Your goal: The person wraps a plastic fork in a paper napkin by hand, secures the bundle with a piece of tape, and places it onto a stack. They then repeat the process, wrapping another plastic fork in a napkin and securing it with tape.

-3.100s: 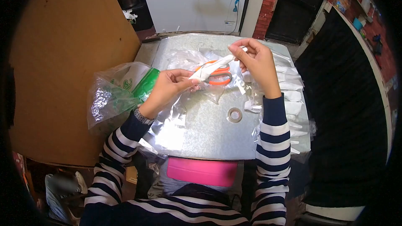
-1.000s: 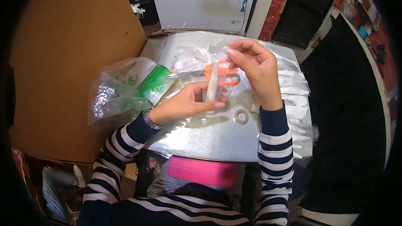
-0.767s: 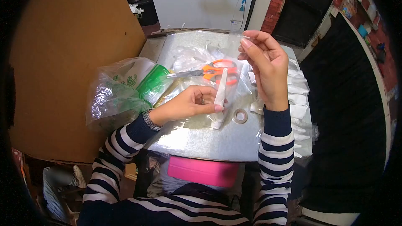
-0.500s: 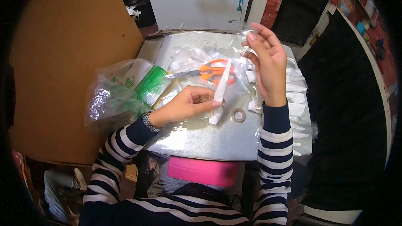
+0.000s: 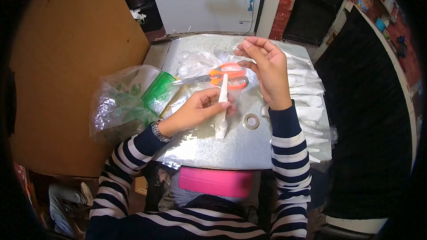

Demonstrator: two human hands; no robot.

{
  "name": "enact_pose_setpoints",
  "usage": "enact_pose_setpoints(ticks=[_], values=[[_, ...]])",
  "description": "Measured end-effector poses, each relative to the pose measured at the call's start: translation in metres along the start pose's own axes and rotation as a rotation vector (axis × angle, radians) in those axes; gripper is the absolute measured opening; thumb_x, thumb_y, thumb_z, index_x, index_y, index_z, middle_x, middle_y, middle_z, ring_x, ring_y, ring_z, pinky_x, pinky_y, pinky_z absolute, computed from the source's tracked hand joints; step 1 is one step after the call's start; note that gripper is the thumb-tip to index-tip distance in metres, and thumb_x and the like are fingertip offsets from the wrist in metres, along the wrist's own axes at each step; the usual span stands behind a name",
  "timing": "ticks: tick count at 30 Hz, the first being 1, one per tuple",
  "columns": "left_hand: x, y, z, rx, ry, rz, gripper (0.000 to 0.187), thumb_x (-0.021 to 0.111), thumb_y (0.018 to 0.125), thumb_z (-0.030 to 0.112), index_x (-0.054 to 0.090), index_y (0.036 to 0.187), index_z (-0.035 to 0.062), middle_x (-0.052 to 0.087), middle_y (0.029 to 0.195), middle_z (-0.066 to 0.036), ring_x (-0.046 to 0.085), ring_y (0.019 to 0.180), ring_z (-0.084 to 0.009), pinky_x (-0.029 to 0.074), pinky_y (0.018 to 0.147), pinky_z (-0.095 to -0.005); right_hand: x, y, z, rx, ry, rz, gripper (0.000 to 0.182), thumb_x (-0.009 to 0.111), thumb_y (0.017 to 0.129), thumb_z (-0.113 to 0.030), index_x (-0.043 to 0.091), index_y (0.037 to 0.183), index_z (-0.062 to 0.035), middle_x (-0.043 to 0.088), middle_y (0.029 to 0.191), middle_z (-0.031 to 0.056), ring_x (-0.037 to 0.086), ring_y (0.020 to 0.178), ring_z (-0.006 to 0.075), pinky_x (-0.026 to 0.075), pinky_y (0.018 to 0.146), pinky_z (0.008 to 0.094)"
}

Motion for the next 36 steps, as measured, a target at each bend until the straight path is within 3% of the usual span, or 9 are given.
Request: enact_pose_setpoints(ticks=[4, 10, 19, 24, 30, 33, 36], values=[[0.002, -0.001, 0.007, -0.014, -0.108, 0.023, 0.034, 0.046, 0.101, 0.021, 0.055, 0.121, -0.0056, 0.066, 0.106, -0.014, 0.064, 0.102, -0.0203, 0.050, 0.089, -0.0294, 0.001, 0.000, -0.001, -0.031, 0.026, 0.008, 0.027, 0.063, 0.090, -0.012, 0.058, 0.113, 0.0019, 0.064, 0.097, 0.0091, 0.064, 0.092, 0.0161, 0.054, 0.074, 0.0298], [-0.005, -0.002, 0.007, -0.017, -0.146, 0.073, 0.037, 0.043, 0.102, 0.022, 0.054, 0.121, -0.0072, 0.065, 0.109, -0.016, 0.066, 0.099, -0.0215, 0.052, 0.086, -0.0286, 0.000, 0.001, 0.005, -0.011, 0.021, 0.020, 0.025, 0.064, 0.091, -0.015, 0.060, 0.109, 0.0009, 0.064, 0.098, 0.0078, 0.063, 0.091, 0.0155, 0.053, 0.073, 0.0281], [-0.002, -0.001, -0.007, -0.050, -0.142, 0.089, 0.030, 0.054, 0.097, 0.015, 0.056, 0.118, -0.0067, 0.068, 0.105, -0.015, 0.067, 0.094, -0.0177, 0.052, 0.083, -0.0260, -0.006, 0.001, -0.002, -0.067, -0.079, 0.067, 0.026, 0.064, 0.091, -0.018, 0.059, 0.108, 0.0002, 0.067, 0.093, 0.0084, 0.066, 0.087, 0.0169, 0.054, 0.068, 0.0273], [0.000, -0.001, -0.010, -0.071, -0.151, 0.116, 0.027, 0.057, 0.095, 0.016, 0.061, 0.109, -0.0074, 0.070, 0.094, -0.011, 0.068, 0.085, -0.0136, 0.054, 0.077, -0.0242, -0.012, 0.002, -0.010, -0.104, -0.086, 0.079, 0.034, 0.066, 0.089, -0.018, 0.056, 0.114, 0.0023, 0.067, 0.096, 0.0099, 0.066, 0.090, 0.0168, 0.055, 0.069, 0.0270], [0.000, -0.002, -0.011, -0.096, -0.189, 0.111, 0.026, 0.057, 0.096, 0.016, 0.061, 0.107, -0.0071, 0.070, 0.093, -0.011, 0.068, 0.084, -0.0142, 0.054, 0.075, -0.0246, 0.015, -0.004, -0.006, -0.011, -0.141, -0.128, 0.045, 0.071, 0.085, -0.019, 0.055, 0.121, 0.0032, 0.067, 0.099, 0.0114, 0.066, 0.091, 0.0167, 0.055, 0.071, 0.0256], [0.000, -0.002, -0.012, -0.107, -0.197, 0.112, 0.025, 0.057, 0.095, 0.015, 0.061, 0.105, -0.0070, 0.069, 0.093, -0.011, 0.068, 0.083, -0.0143, 0.054, 0.074, -0.0243, 0.010, -0.001, 0.005, 0.035, -0.292, -0.188, 0.037, 0.072, 0.085, -0.023, 0.063, 0.110, 0.0023, 0.069, 0.090, 0.0092, 0.066, 0.084, 0.0140, 0.053, 0.068, 0.0233], [-0.001, -0.002, -0.012, -0.111, -0.178, 0.105, 0.024, 0.058, 0.095, 0.015, 0.062, 0.105, -0.0067, 0.070, 0.092, -0.011, 0.068, 0.083, -0.0141, 0.054, 0.074, -0.0239, -0.005, 0.003, 0.002, 0.055, -0.435, -0.081, 0.030, 0.072, 0.084, -0.027, 0.069, 0.095, 0.0011, 0.068, 0.080, 0.0062, 0.065, 0.075, 0.0102, 0.051, 0.059, 0.0214]])
Point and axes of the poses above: each hand's wrist, its own y-axis towards the middle knuckle, its own x-axis out of the palm, z = x × y, the point moved 10 cm from there along y, towards the middle knuckle
